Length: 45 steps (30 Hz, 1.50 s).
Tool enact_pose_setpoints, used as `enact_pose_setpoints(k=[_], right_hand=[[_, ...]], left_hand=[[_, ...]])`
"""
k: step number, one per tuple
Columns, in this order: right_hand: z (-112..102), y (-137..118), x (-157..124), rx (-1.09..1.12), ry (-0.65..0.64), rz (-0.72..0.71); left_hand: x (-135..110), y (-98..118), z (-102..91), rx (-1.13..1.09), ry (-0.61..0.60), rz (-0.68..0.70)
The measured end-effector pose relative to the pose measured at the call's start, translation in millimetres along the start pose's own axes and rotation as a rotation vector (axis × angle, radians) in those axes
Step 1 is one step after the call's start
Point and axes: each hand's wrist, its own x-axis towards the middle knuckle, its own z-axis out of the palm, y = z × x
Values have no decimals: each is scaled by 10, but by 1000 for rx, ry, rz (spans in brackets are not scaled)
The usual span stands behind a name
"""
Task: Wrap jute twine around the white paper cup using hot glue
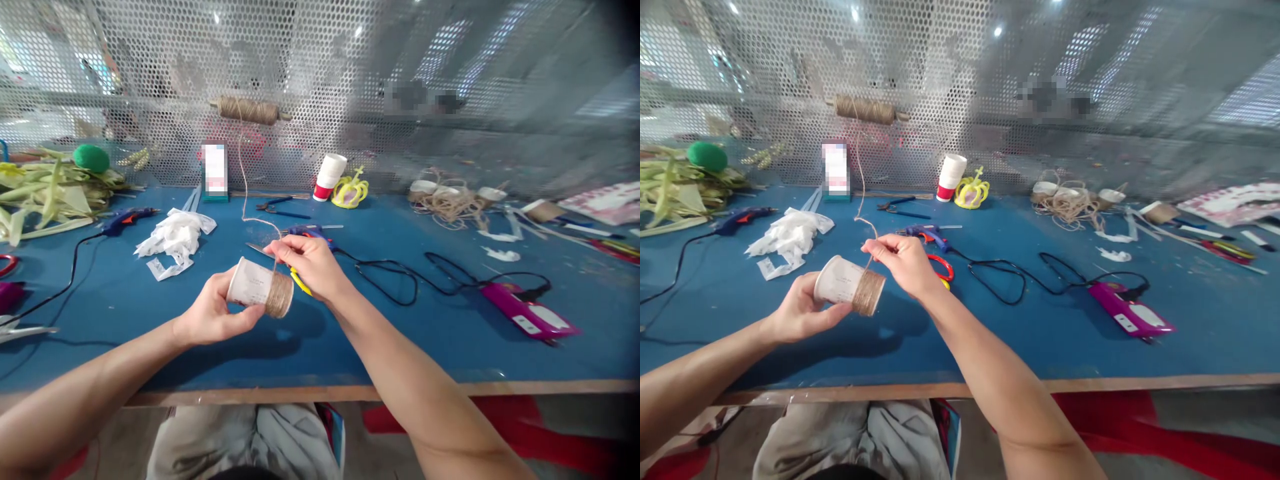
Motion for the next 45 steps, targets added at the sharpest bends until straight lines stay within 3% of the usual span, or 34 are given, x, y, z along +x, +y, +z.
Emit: enact_pose_setpoints(k=[6, 10, 21, 25, 27, 29, 31, 33, 35, 40, 45], right_hand=[[54, 8, -26, 16, -22, 43], [99, 23, -46, 140, -99, 180], [128, 103, -26, 238, -128, 323], [126, 169, 2, 220, -142, 364], [102, 180, 20, 227, -136, 405], [58, 149, 29, 288, -178, 428], [1, 84, 24, 358, -294, 377], [-58, 14, 7, 355, -388, 266], [-103, -37, -13, 279, -385, 170], [-79, -52, -70, -2, -271, -5], [-8, -28, -98, -186, -261, -162]], left_hand=[[-8, -37, -8, 44, 32, 86], [-15, -34, -12, 26, 18, 87], [-10, -54, 14, -166, 38, -153], [7, -46, -14, -175, 46, -160], [27, -59, -51, -108, 90, -90], [59, -84, -97, 46, 142, 71], [97, -110, -143, 215, 168, 268], [129, -122, -182, 300, 153, 376], [148, -109, -214, 251, 109, 298], [195, -27, -285, -325, 79, -294], [256, -42, -296, -642, 133, -489]])
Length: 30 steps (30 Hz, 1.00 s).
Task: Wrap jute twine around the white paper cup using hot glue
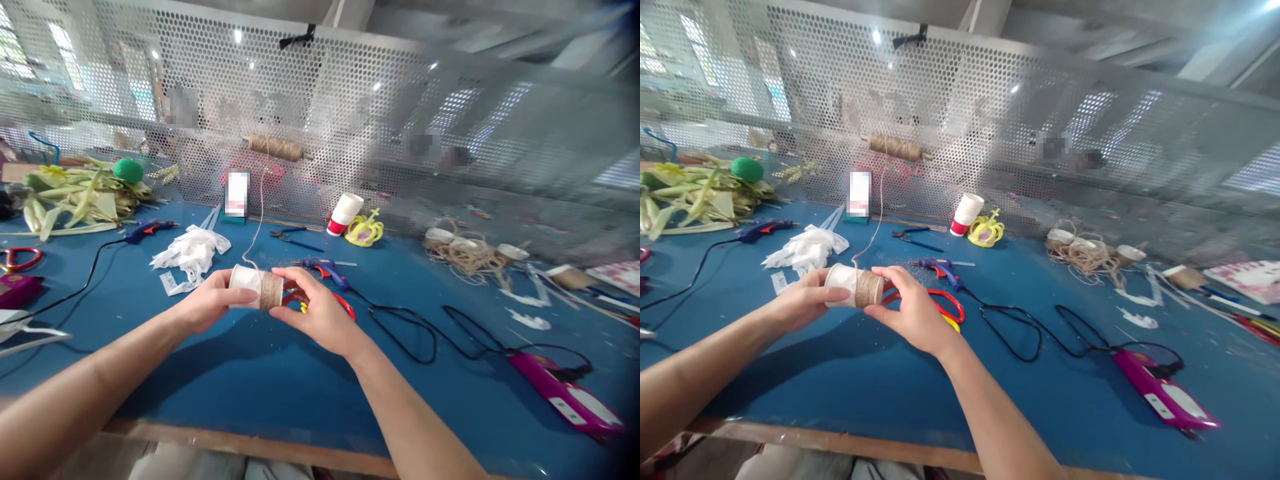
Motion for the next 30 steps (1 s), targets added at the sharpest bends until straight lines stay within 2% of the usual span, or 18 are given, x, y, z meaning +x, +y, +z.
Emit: enact_pose_setpoints(k=[2, 3, 5, 7, 8, 10, 14, 17, 20, 22, 24, 25, 27, 30], right_hand=[[-85, 28, 36, -9, -20, 19], [-161, 60, 67, -25, 9, 56], [-355, 174, 149, -165, 166, 212], [-547, 357, 232, -518, 398, 483], [-621, 467, 265, -590, 435, 567], [-702, 697, 305, -639, 425, 669], [-695, 1016, 326, -626, 419, 771], [-699, 1000, 335, -565, 468, 770], [-709, 755, 309, -452, 500, 702], [-683, 523, 243, -289, 472, 618], [-629, 309, 140, 51, 407, 517], [-597, 227, 81, 141, 384, 487], [-529, 124, -30, 152, 377, 437], [-439, 77, -144, -33, 392, 340]], left_hand=[[19, -35, -3, -10, 34, -10], [25, -54, -3, 6, 51, 1], [25, -84, 0, 70, 79, 34], [15, -95, 7, 161, 85, 57], [9, -95, 10, 210, 82, 62], [-4, -91, 12, 298, 69, 70], [-8, -105, -4, 374, 25, 78], [3, -136, -22, 404, 4, 98], [14, -161, -27, 466, 9, 121], [20, -170, -25, 531, 23, 153], [26, -175, -25, 636, 35, 233], [29, -177, -29, 699, 34, 289], [35, -183, -45, 819, 12, 393], [42, -189, -76, 910, -23, 458]])
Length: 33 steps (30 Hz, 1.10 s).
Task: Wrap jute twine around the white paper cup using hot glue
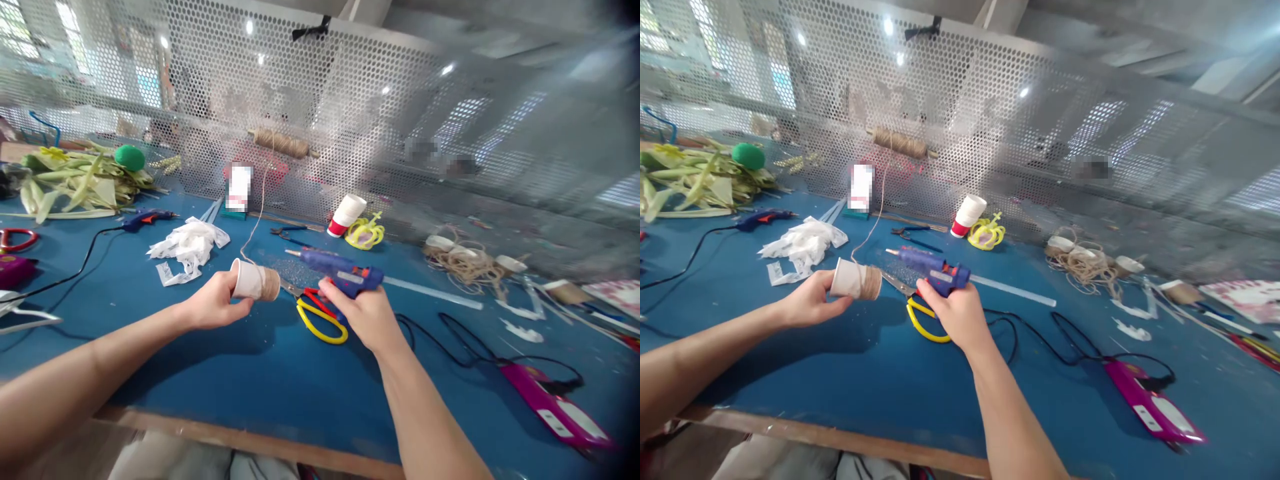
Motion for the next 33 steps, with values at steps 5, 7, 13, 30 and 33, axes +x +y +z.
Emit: enact_pose_setpoints(k=[5, 7, 13, 30, 33], right_hand=[[53, -47, -124, -74, -132, -54], [64, -74, -164, -152, -175, -95], [122, -67, -220, -279, -198, -231], [142, -97, -243, -420, -221, -293], [155, -94, -236, -455, -186, -327]], left_hand=[[3, -14, -23, -15, 22, 13], [7, -18, -28, 4, 24, 25], [15, -55, -31, 70, 0, 19], [43, -66, -56, 20, 49, 20], [37, -68, -55, 16, 54, 4]])
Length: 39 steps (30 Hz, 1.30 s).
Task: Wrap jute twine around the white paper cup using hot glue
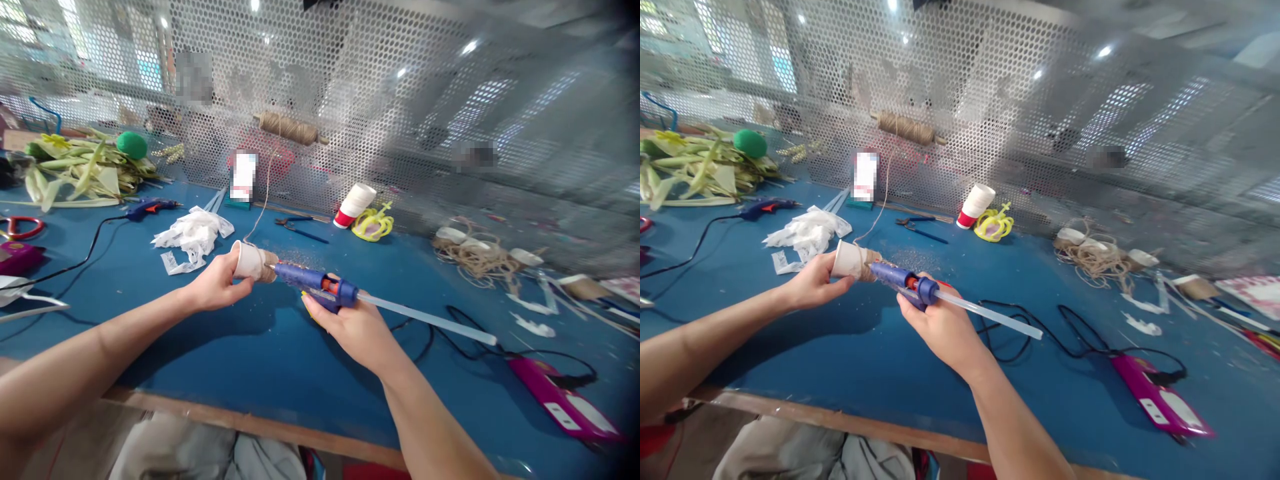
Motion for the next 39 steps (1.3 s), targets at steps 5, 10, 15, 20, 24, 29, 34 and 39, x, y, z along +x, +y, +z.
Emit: enact_pose_setpoints(k=[5, 10, 15, 20, 24, 29, 34, 39], right_hand=[[30, -3, -29, -4, 16, -3], [52, -11, -42, -21, 81, -24], [50, -7, -29, -57, 86, -46], [7, -9, -19, -42, 57, -48], [-23, 0, -6, -1, 55, -58], [-11, 41, -19, -2, 76, -60], [-8, 33, -42, 7, 53, -34], [-38, -21, -31, 5, 36, -34]], left_hand=[[10, 13, -12, -38, -8, -119], [13, 42, -21, -53, -26, -134], [6, 25, -12, 29, -12, 16], [27, 11, -16, 172, 8, 243], [35, 20, -28, 275, 18, 376], [33, 13, -32, 347, 22, 441], [47, -17, -45, 362, 22, 475], [63, -7, -61, 327, 37, 475]])
